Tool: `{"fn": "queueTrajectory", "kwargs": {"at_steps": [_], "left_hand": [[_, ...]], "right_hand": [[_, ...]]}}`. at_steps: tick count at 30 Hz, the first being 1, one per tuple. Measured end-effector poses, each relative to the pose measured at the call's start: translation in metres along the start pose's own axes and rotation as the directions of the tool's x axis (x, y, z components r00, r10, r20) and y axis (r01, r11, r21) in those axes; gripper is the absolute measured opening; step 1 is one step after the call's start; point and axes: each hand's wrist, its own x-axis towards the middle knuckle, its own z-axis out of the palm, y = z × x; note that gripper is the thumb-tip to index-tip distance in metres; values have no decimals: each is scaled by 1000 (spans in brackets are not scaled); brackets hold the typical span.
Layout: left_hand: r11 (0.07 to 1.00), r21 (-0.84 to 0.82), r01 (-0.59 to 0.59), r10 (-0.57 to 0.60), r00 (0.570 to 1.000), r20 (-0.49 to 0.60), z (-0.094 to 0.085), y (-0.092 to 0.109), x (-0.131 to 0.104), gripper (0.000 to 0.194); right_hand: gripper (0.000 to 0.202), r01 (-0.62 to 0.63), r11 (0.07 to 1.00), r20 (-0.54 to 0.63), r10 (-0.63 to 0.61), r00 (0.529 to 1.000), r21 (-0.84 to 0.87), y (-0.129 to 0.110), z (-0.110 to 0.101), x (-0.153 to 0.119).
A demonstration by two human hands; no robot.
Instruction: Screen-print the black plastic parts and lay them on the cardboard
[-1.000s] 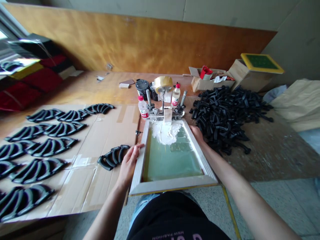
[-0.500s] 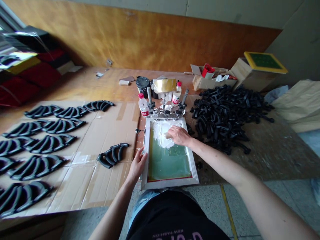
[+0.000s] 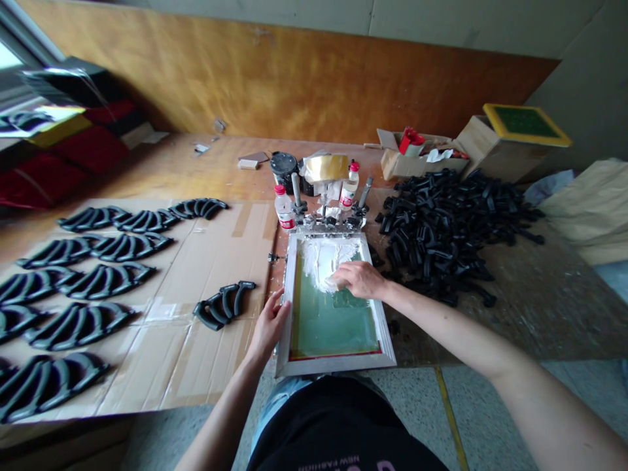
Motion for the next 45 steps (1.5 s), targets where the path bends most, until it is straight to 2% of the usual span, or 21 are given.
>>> {"fn": "queueTrajectory", "kwargs": {"at_steps": [3,7,9,11,13,14,16,18,20,21,23,26,28,30,32,34,36,37,39,42,45], "left_hand": [[1000,-16,20,-19,1000,17,-3,18,-8,82],[999,-10,-32,31,999,-24,-11,57,-21,75],[995,-1,-97,97,993,-70,-13,78,-22,67],[989,-50,-137,133,988,-84,-12,99,-16,66],[955,-181,-233,217,971,-102,-7,118,-4,66],[924,-253,-288,268,957,-109,-3,127,2,65],[864,-357,-354,336,935,-114,5,142,14,61],[841,-412,-352,328,936,-130,15,145,21,57],[832,-456,-316,254,948,-194,28,133,20,54],[844,-472,-256,193,965,-179,36,122,17,54],[882,-471,-14,14,1000,-3,54,93,5,55],[845,-431,316,-216,939,266,74,49,-17,57],[817,-448,363,-257,925,281,71,27,-26,52],[832,-439,338,-268,939,214,47,9,-25,45],[873,-391,290,-293,955,53,0,-11,-17,40],[909,-298,290,-354,916,-189,-60,-34,-6,41],[906,-142,399,-420,803,-424,-118,-58,2,44],[891,-117,439,-438,763,-475,-142,-68,6,44],[855,-64,515,-468,711,-526,-174,-83,12,44],[823,34,567,-471,715,-516,-188,-91,21,45],[792,170,587,-447,746,-493,-189,-84,31,42]], "right_hand": [[28,-162,987,-71,163,984,21,12,-18,34],[60,-373,928,-195,369,909,16,40,-48,74],[56,-466,884,-305,452,838,27,59,-63,69],[45,-571,816,-414,551,724,88,78,-73,49],[34,-657,735,-427,655,624,167,91,-69,22],[30,-681,707,-400,690,603,192,94,-61,9],[23,-680,702,-312,708,634,211,89,-35,-12],[20,-607,772,-208,636,743,189,74,-5,-22],[28,-498,857,-118,512,851,130,51,19,-24],[28,-451,888,-90,459,884,92,38,27,-23],[20,-406,914,-106,405,908,22,8,34,-19],[11,-279,960,-151,273,950,-13,-37,38,-17],[16,-102,993,-103,107,989,50,-54,40,-20],[21,-82,988,-71,92,993,131,-50,40,-29],[22,-333,937,-88,342,935,107,-22,36,-43],[25,-670,742,-115,663,740,-35,16,32,-61],[42,-819,547,-30,828,559,-176,52,30,-77],[51,-845,488,23,868,496,-220,65,30,-84],[63,-874,425,98,905,414,-236,79,31,-93],[72,-915,392,47,920,389,-91,80,21,-95],[58,-831,512,-93,859,504,217,69,2,-83]]}}
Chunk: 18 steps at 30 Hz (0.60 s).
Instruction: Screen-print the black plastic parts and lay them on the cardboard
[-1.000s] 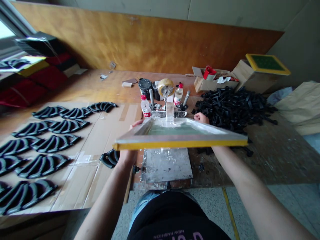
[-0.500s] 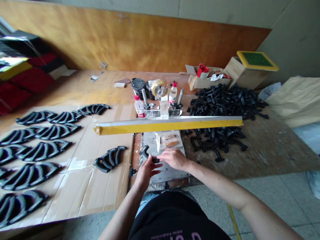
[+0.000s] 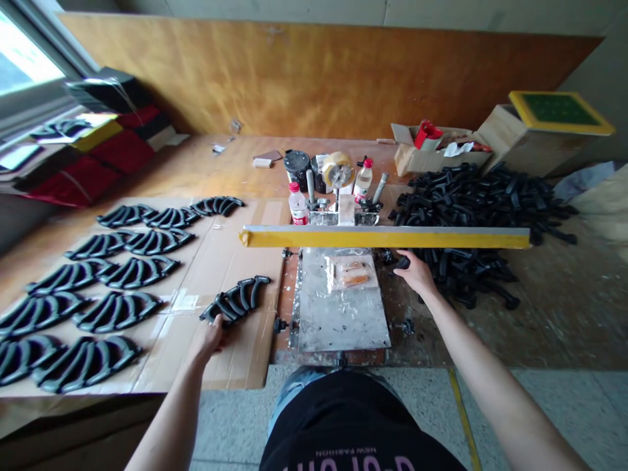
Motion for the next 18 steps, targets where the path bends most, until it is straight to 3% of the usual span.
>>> {"fn": "queueTrajectory", "kwargs": {"at_steps": [3,5,7,9,11,12,14,16,18], "left_hand": [[991,133,-22,23,1000,-9,-10,23,-2,39],[980,154,-126,126,992,9,-14,49,-12,39],[952,101,-289,285,957,53,-11,84,-32,42],[885,-30,-464,465,881,85,1,126,-65,47],[684,-286,-671,711,701,55,17,168,-109,47],[585,-394,-709,775,632,16,25,186,-131,48],[463,-560,-687,845,533,45,40,213,-172,53],[421,-632,-651,871,485,81,49,223,-199,61],[427,-650,-629,866,492,92,55,214,-209,66]], "right_hand": [[28,220,933,-7,-227,974,285,-29,-1,-4],[20,332,873,37,-369,929,357,-49,12,-8],[19,452,823,63,-501,863,344,-65,31,-11],[18,575,777,61,-607,792,258,-76,50,-13],[17,664,737,54,-673,738,126,-80,64,-15],[18,690,722,57,-692,719,58,-81,68,-16],[22,723,689,73,-719,691,-54,-80,70,-21],[27,731,673,82,-727,682,-112,-74,65,-24],[28,693,711,52,-693,719,-118,-64,53,-22]]}}
